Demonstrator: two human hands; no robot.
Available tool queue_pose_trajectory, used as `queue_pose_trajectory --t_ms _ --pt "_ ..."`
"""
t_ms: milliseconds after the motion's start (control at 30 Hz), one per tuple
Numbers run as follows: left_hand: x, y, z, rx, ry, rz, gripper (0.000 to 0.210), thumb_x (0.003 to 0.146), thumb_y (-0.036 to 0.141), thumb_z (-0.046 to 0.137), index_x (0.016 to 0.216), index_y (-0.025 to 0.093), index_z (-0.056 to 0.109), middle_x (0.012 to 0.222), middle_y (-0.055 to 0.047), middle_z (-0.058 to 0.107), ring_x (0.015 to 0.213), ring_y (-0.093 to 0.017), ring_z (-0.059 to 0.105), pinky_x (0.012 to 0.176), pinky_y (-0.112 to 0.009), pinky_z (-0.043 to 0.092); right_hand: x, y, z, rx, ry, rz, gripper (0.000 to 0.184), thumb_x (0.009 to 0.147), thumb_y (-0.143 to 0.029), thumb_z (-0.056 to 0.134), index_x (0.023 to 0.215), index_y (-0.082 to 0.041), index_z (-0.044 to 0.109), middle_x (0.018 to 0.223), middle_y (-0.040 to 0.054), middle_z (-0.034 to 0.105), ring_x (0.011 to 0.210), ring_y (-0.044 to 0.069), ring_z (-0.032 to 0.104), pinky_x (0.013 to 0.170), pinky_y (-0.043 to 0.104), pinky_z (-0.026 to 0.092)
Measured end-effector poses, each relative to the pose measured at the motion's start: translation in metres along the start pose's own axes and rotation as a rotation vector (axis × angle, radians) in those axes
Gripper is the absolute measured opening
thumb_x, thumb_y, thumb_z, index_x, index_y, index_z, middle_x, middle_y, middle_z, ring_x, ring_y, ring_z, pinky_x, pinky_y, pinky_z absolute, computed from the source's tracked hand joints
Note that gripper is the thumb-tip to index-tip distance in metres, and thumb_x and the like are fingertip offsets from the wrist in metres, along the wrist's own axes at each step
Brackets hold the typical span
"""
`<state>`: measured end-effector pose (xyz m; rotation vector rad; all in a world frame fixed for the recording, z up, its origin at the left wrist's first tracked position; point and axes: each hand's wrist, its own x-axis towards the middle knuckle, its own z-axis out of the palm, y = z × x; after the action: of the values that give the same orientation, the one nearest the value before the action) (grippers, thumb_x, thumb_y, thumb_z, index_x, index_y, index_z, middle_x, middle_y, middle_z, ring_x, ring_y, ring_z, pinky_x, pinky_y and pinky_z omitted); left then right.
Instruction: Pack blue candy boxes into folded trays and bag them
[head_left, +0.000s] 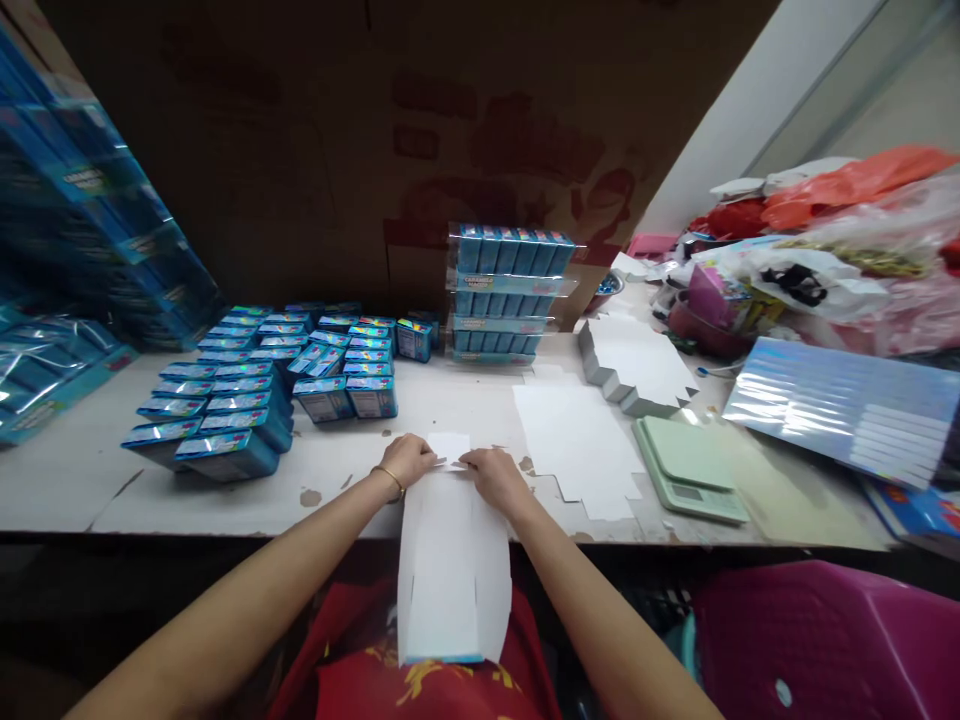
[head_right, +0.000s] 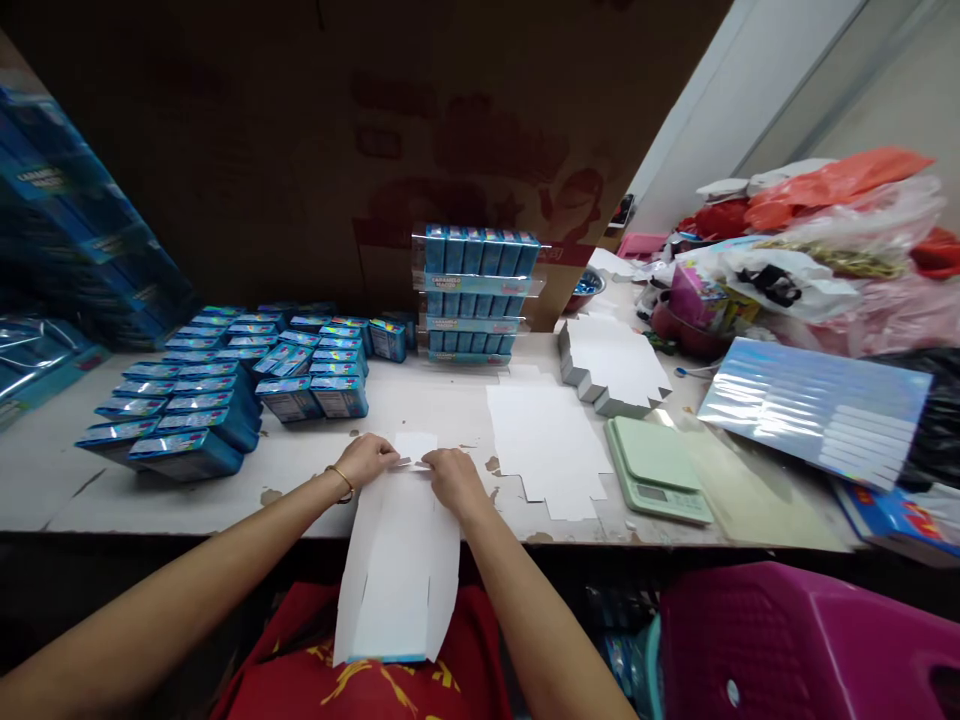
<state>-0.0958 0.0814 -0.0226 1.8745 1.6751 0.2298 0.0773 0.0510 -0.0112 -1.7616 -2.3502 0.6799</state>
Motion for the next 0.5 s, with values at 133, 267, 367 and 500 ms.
queue_pose_trajectory --t_ms 133,267,367,500 --pt "0.004 -0.005 0.008 -0.128 -0.026 -0.082 0.021 0.066 0.026 0.054 0.078 0.014 0.066 0.076 -0.004 0.066 0.072 -0.016 0.059 0.062 -0.023 0.041 0.01 0.004 -0.003 0.031 0.0 0.016 0.03 0.079 -0.014 0.043 0.102 -0.023 0.059 0.09 0.0007 0.065 0.089 0.014 0.056 0.074 0.021 0.036" --pt "0.007 -0.006 0.012 -0.195 -0.014 -0.14 0.032 0.059 0.024 0.061 0.089 0.01 0.061 0.084 -0.007 0.064 0.076 -0.017 0.058 0.061 -0.023 0.042 0.016 0.007 -0.002 0.077 0.011 0.055 0.03 0.077 -0.013 0.044 0.104 -0.022 0.055 0.082 -0.0011 0.065 0.079 0.012 0.057 0.067 0.02 0.037" --pt "0.009 -0.006 0.012 -0.235 -0.022 -0.157 0.05 0.055 0.022 0.066 0.101 0.009 0.054 0.089 -0.009 0.062 0.075 -0.017 0.058 0.059 -0.023 0.043 0.016 0.008 0.0 0.111 0.009 0.068 0.036 0.075 -0.015 0.046 0.11 -0.022 0.049 0.081 -0.0021 0.064 0.077 0.012 0.057 0.066 0.02 0.037" --pt "0.012 -0.007 0.014 -0.289 -0.092 -0.162 0.039 0.056 0.019 0.064 0.092 0.008 0.055 0.074 -0.005 0.062 0.061 -0.014 0.057 0.05 -0.022 0.042 0.019 0.007 0.003 0.134 0.038 0.141 0.061 0.071 -0.016 0.051 0.128 -0.019 0.031 0.1 0.0035 0.059 0.087 0.014 0.055 0.071 0.022 0.038"
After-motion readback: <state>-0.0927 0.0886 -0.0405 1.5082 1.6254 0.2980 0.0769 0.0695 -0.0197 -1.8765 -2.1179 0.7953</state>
